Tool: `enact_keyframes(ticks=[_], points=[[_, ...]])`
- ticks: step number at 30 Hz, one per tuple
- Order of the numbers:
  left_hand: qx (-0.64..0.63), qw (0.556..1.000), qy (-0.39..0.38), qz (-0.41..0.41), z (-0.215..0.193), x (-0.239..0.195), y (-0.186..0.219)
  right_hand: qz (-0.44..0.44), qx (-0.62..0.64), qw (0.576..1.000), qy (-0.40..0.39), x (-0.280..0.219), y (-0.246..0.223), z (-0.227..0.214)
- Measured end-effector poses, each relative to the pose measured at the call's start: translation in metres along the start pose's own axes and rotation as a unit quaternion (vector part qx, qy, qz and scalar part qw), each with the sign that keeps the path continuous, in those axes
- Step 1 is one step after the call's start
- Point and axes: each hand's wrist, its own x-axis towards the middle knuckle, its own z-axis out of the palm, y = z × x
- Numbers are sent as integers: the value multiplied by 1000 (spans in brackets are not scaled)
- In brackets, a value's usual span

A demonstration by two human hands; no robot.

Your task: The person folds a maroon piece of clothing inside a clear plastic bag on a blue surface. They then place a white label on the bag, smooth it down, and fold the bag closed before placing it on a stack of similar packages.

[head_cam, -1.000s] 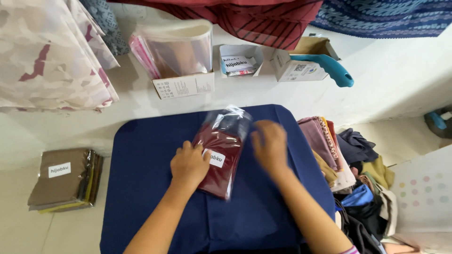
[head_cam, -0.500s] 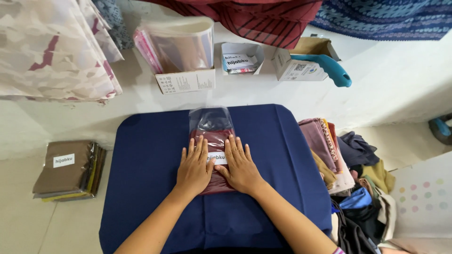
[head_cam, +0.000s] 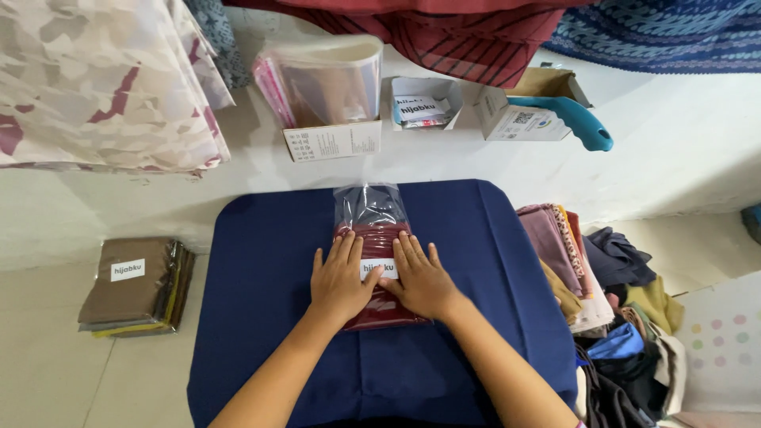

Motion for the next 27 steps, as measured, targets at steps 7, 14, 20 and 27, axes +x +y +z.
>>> enact_keyframes(ticks=[7, 14, 20, 27], points=[[26, 990, 138, 18, 15, 11, 7, 42, -37, 970, 236, 14, -23, 8], [-23, 987, 155, 17, 2, -8, 16, 53, 78, 981, 168, 12, -31, 30], [-63, 996, 59, -25, -2, -5, 14, 59, 50, 985, 154, 17, -31, 32], [-1, 995, 98, -18, 13, 6, 8, 85, 37, 992, 82, 19, -31, 19]])
